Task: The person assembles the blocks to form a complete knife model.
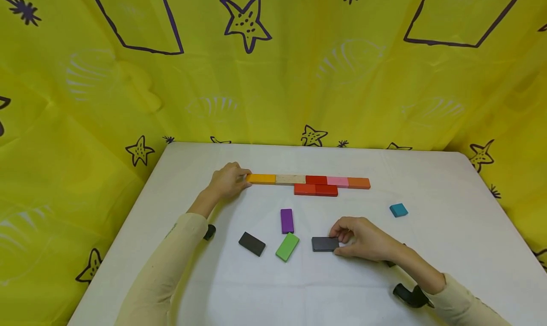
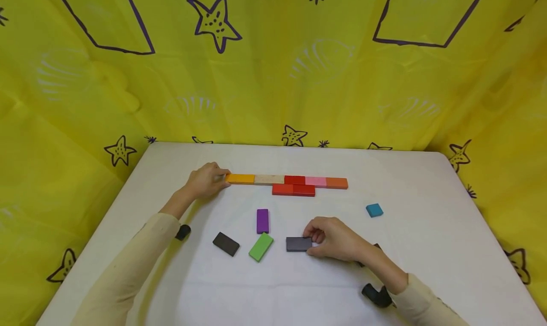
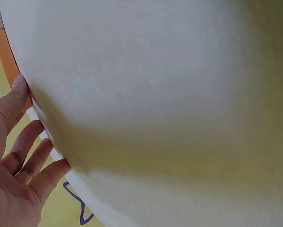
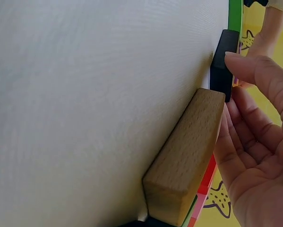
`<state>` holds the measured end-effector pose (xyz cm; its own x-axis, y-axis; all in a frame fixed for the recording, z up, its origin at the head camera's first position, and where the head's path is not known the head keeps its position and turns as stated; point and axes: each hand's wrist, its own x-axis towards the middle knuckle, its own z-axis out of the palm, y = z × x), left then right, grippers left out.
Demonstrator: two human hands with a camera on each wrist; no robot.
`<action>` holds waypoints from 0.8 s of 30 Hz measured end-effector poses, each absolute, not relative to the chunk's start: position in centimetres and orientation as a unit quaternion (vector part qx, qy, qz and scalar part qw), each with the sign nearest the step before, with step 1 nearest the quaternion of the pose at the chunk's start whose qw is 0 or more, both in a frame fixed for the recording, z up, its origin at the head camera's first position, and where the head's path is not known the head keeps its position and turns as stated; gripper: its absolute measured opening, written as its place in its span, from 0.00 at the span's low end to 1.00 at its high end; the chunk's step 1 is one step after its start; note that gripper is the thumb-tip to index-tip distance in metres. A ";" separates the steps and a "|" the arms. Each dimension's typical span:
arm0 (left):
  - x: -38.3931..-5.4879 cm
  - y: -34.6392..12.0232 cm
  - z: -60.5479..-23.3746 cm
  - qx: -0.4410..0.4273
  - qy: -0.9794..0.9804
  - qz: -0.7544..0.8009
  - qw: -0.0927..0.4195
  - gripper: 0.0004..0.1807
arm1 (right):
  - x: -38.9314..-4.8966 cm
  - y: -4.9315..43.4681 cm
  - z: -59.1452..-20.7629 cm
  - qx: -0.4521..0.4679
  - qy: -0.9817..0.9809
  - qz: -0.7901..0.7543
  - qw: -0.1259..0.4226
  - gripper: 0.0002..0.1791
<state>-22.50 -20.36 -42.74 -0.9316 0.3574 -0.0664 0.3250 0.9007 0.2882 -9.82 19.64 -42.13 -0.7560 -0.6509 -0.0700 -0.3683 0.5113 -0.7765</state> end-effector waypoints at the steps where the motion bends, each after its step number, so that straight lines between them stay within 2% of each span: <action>1: -22.5 -20.4 -42.7 0.175 0.973 0.138 0.059 0.20 | -9.8 19.6 -42.2 -0.300 0.850 -0.393 0.179 0.16; 24: -22.6 -20.3 -42.7 0.171 0.973 0.139 0.063 0.20 | -12.0 18.6 -41.7 -0.304 0.866 -0.381 0.113 0.15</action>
<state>-22.57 -20.28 -42.73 -0.9338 0.3499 -0.0753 0.3149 0.9031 0.2918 -12.01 18.57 -41.66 -0.7896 -0.6125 0.0368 -0.4411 0.5249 -0.7280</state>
